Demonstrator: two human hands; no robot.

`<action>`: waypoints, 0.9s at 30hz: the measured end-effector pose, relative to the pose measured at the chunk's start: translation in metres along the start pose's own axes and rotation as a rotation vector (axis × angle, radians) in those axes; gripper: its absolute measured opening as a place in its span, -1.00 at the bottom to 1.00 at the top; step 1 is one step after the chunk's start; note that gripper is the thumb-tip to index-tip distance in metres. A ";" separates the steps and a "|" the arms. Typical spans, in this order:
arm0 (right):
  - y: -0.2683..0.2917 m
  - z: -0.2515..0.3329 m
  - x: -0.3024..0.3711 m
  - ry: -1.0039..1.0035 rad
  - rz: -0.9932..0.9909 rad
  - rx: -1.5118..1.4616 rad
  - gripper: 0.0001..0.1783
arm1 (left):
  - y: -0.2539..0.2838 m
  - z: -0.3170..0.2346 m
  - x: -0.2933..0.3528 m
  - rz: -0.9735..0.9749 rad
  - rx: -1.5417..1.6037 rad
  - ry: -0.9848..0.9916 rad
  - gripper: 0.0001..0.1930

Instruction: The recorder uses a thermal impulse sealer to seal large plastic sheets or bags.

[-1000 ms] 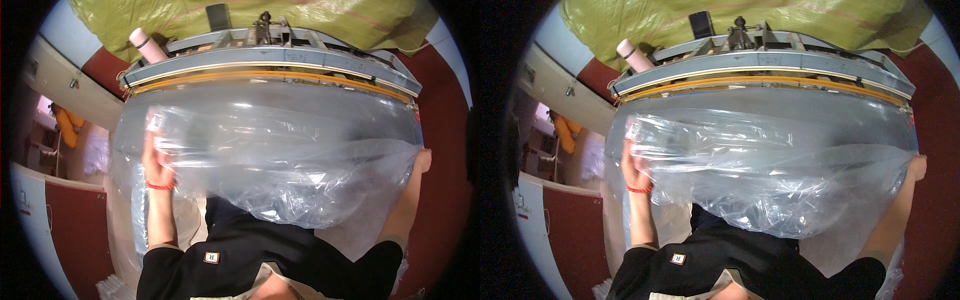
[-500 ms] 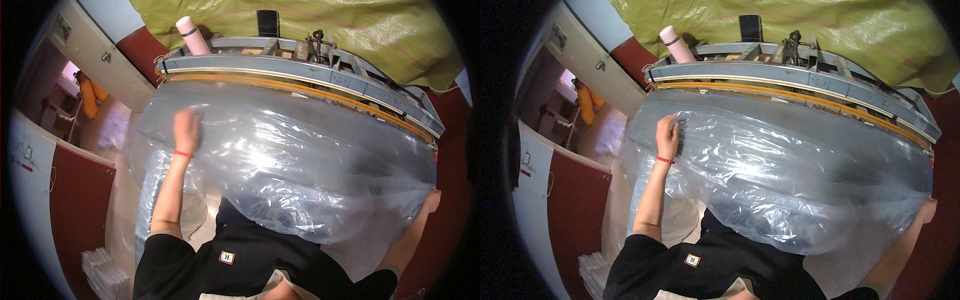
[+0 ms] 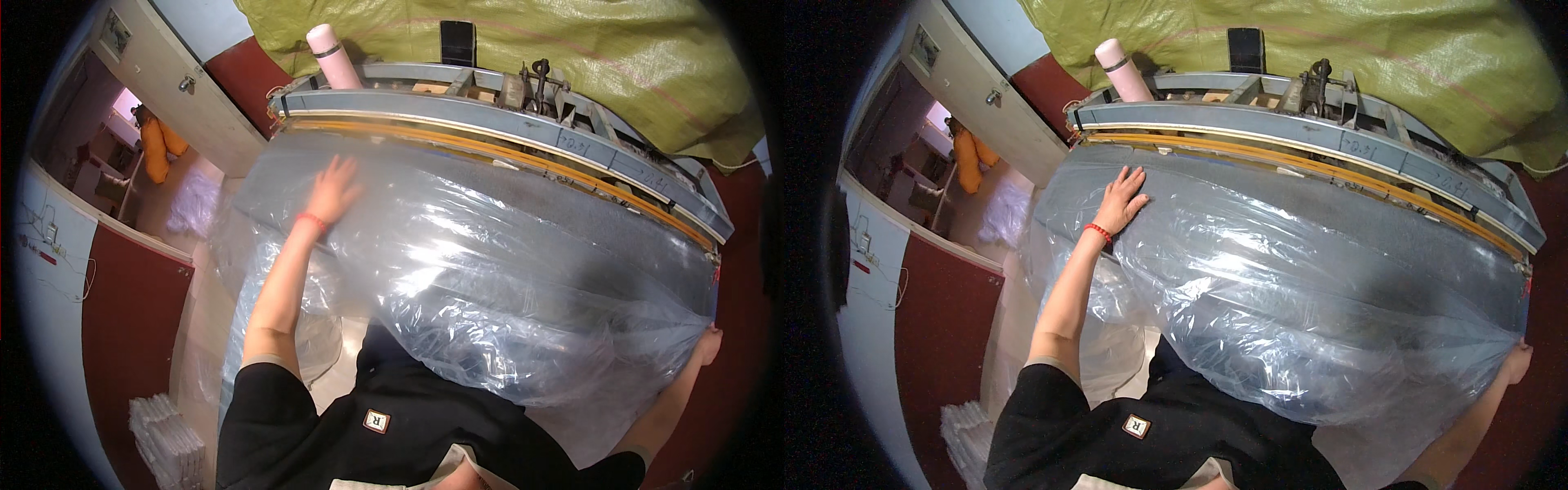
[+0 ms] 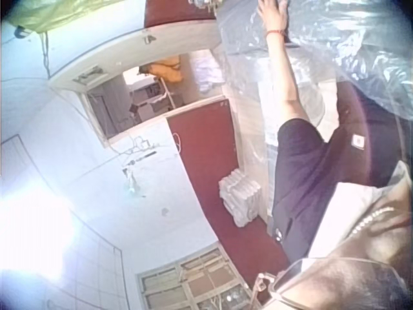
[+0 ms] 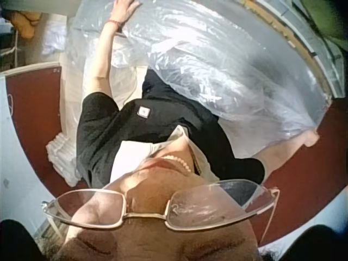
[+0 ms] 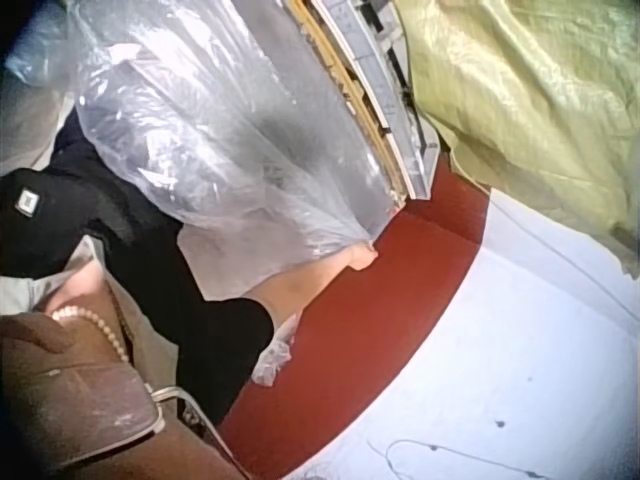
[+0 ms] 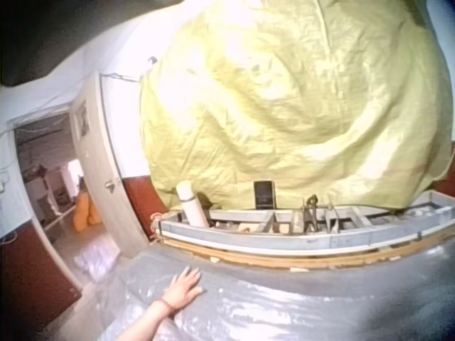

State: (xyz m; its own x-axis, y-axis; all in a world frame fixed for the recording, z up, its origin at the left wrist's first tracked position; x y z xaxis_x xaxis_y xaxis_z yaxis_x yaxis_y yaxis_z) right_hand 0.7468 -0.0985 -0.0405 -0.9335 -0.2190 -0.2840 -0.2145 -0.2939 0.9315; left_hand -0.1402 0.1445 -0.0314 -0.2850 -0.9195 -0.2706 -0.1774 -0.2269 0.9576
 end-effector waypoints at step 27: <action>0.010 0.090 -0.002 0.299 -0.412 -0.455 -0.73 | 0.024 0.098 -0.071 -0.883 0.371 0.640 -0.79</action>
State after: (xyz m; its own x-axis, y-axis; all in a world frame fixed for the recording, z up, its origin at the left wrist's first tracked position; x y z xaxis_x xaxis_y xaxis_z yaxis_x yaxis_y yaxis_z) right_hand 0.7204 -0.0179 -0.0102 -0.6683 -0.2339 -0.7062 -0.3316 -0.7561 0.5642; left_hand -0.2163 0.2361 0.0010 0.5883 -0.5055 -0.6312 -0.3738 -0.8621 0.3421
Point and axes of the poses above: each hand's wrist, its own x-axis away from the middle knuckle, its own y-axis out of the back of the hand, z = x × y, the point moved 3 cm from there along -x, towards the middle knuckle, and after that the axes turned 1 degree about -y, right-handed, at the moved point
